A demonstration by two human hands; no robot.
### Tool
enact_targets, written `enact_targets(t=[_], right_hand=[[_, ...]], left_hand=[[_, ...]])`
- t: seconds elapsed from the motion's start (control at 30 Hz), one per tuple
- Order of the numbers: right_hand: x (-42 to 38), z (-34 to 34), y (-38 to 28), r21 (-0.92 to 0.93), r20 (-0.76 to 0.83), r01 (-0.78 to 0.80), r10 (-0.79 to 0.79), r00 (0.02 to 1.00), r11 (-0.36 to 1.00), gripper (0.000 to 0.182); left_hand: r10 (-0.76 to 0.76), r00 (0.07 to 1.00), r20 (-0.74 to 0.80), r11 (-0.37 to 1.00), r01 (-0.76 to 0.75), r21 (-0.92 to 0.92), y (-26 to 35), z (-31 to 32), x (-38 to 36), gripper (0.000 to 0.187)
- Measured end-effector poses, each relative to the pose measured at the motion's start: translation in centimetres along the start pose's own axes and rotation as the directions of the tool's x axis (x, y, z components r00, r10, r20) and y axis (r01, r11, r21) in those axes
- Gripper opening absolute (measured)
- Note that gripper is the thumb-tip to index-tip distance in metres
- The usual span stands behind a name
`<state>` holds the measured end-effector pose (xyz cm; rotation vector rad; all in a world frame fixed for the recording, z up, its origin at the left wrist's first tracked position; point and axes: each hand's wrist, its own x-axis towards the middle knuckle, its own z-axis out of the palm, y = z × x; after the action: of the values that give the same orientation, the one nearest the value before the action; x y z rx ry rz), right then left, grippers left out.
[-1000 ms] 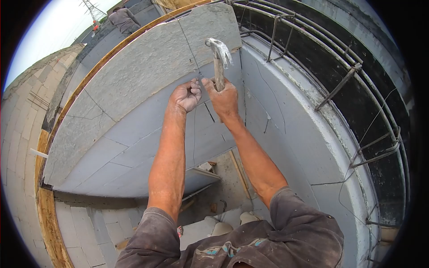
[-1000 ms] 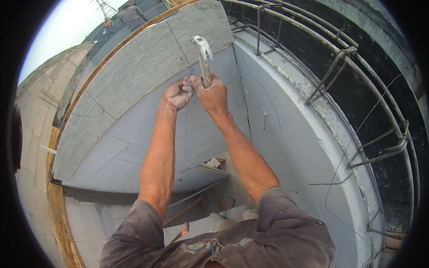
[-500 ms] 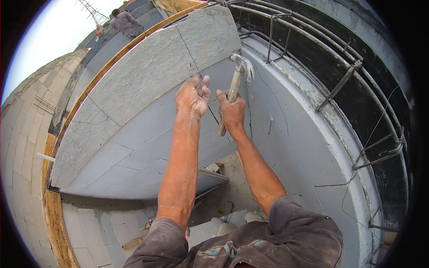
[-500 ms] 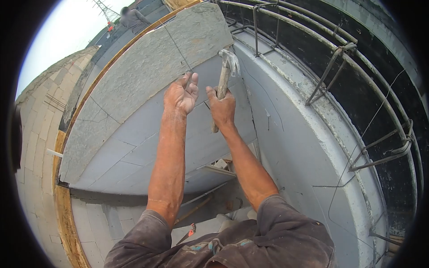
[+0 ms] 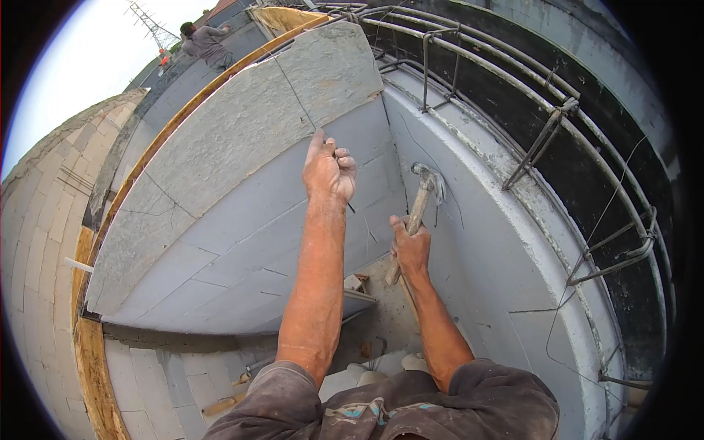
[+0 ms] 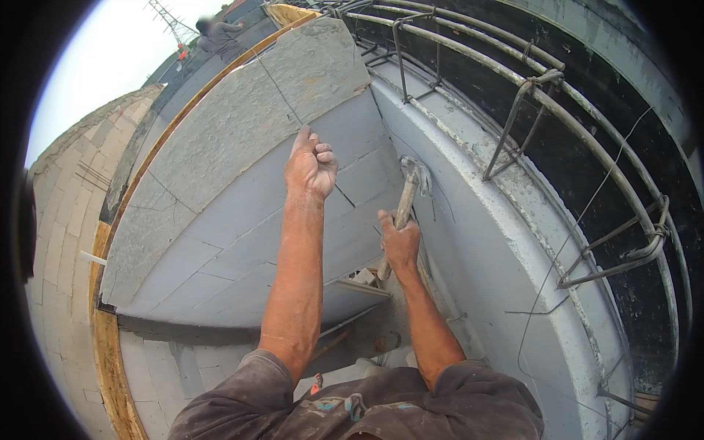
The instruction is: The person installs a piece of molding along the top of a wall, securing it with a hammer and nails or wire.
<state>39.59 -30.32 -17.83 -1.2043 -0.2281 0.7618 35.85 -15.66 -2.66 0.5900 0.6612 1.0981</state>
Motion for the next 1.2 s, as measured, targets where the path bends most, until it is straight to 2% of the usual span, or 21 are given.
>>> enact_targets(t=[0.03,0.07,0.13,0.23,0.33,0.43,0.53,0.6,0.63,0.73,0.83,0.93,1.03,1.13,1.2], right_hand=[[-0.3,-0.5,0.2,-0.003,-0.002,-0.019,0.019,1.000,1.000,0.025],[-0.5,-0.9,0.7,-0.008,0.002,-0.026,0.026,1.000,1.000,0.024],[-0.4,-1.7,1.7,-0.016,0.010,-0.029,0.029,1.000,0.999,0.023],[-1.0,-2.5,2.1,-0.108,-0.013,-0.029,0.027,1.000,0.994,0.024],[-1.5,-3.6,2.7,-0.120,-0.016,-0.046,0.044,0.999,0.992,0.024],[-2.5,-3.8,2.1,-0.092,-0.014,-0.087,0.086,0.996,0.992,0.024],[-2.9,-3.9,2.4,-0.100,-0.015,-0.085,0.084,0.996,0.991,0.024],[-3.1,-4.0,2.3,-0.102,-0.001,-0.118,0.119,0.993,0.988,0.024],[-3.2,-4.1,2.4,-0.100,0.006,-0.136,0.137,0.990,0.986,0.024],[-3.1,-4.5,3.8,-0.148,0.026,-0.112,0.117,0.993,0.983,0.025],[-3.4,-4.5,4.2,-0.099,0.067,-0.137,0.144,0.987,0.986,0.026],[-4.0,-4.3,3.9,-0.122,0.052,-0.169,0.176,0.983,0.978,0.029],[-4.1,-4.5,4.5,-0.185,0.044,-0.190,0.201,0.979,0.964,0.031],[-4.5,-5.0,4.5,-0.182,0.072,-0.206,0.222,0.972,0.961,0.031],[-4.6,-5.1,4.6,-0.204,0.056,-0.229,0.245,0.968,0.952,0.030]], left_hand=[[0.069,0.998,0.013,0.990,-0.070,0.120,-0.7,-0.1,-0.1,0.054],[0.172,0.985,-0.007,0.935,-0.161,0.315,-1.5,-0.3,-0.2,0.055],[0.374,0.927,0.023,0.694,-0.296,0.657,-3.0,-0.4,-0.1,0.058],[0.501,0.852,-0.150,0.735,-0.328,0.593,-5.9,-2.4,3.1,0.046],[0.603,0.796,0.051,0.470,-0.406,0.783,-7.0,-6.4,7.4,0.028],[0.477,0.879,0.011,0.539,-0.302,0.786,-6.1,-8.8,9.7,0.023],[0.219,0.958,-0.185,0.719,-0.031,0.695,-3.3,-6.5,6.3,0.020],[0.065,0.972,-0.227,0.942,0.015,0.335,-1.7,-7.1,6.8,0.018],[-0.016,0.975,-0.222,0.990,0.046,0.132,-1.0,-7.5,7.1,0.017],[-0.049,0.970,-0.239,0.992,0.019,-0.126,1.6,-5.8,5.5,0.024],[0.016,0.985,-0.174,1.000,-0.016,0.001,2.9,-3.1,2.5,0.025],[0.053,0.988,-0.145,0.985,-0.028,0.170,3.2,-3.0,2.1,0.031],[0.146,0.987,-0.070,0.902,-0.103,0.420,3.1,-3.0,0.8,0.035],[0.235,0.969,0.072,0.692,-0.219,0.688,3.3,-3.0,1.2,0.033],[0.367,0.898,0.242,0.336,-0.370,0.866,3.8,-3.2,2.9,0.032]])
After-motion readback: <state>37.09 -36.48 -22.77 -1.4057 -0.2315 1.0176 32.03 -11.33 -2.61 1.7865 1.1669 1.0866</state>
